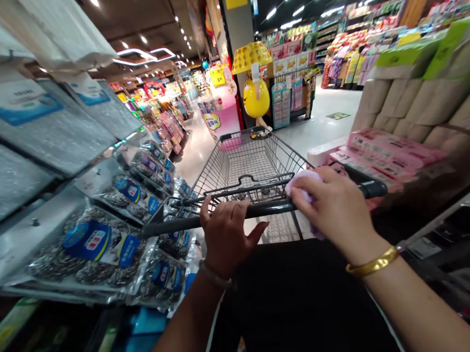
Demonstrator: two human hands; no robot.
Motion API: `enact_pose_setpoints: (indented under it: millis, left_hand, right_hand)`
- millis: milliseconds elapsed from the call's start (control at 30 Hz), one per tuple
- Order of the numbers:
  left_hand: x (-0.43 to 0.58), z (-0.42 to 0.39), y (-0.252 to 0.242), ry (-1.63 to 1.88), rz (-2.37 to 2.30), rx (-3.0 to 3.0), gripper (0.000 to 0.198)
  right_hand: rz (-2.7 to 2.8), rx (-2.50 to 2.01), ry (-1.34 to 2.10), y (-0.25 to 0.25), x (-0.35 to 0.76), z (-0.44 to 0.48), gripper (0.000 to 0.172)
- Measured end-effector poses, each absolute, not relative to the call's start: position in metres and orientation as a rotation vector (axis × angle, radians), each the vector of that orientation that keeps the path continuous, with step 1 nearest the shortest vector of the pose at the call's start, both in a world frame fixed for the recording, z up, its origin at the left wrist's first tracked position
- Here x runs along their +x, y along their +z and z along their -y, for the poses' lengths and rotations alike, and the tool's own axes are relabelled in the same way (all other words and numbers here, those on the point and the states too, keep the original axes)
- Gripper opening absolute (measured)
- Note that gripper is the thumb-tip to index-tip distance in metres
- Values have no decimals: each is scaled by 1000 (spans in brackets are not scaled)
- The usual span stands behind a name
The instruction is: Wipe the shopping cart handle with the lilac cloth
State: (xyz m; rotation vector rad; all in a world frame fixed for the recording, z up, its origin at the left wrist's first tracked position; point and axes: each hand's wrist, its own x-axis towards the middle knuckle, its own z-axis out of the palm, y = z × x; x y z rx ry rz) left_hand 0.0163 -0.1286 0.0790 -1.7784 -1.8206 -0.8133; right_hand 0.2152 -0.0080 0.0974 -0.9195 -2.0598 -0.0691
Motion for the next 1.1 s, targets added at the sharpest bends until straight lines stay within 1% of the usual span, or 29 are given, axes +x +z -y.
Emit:
enact_pose_setpoints:
  millis: [100,167,233,367,533,667,767,933,1100]
  left_hand:
    - [16,127,80,-852,1808,-1790,49]
    - [18,126,80,-882,1800,-1790,50]
    - [21,125,80,-904,1798,-1781,48]
    - [25,125,79,-895,1813,-1769,39]
    - [28,123,76,-866,1785,-1780,47]
    - [20,116,79,-848,1823,-1772,50]
    - [7,110,83,-802,1838,-1824,51]
    - [-12,94,83,-801,1815,-1843,52]
    - [-30,82,83,-806,1851,-1829,48]
  right_hand:
    - [1979,-1118,-262,96,233,-1,24]
    - [1933,-1154,-323,94,234,2,25]
    - [1964,-1131,-318,93,232,7,24]
    - [2059,-1063,-185,94,242,7,26]
    - [1939,-1157,-232,89,257,-1,27]
    - [1944,-1038,-342,84,246,10,25]
    - [2045,-924,-369,88,244,7,24]
    - [2070,-1093,-326,101,256,-19,23]
    - [2136,-992,-374,102,247,-11,21]
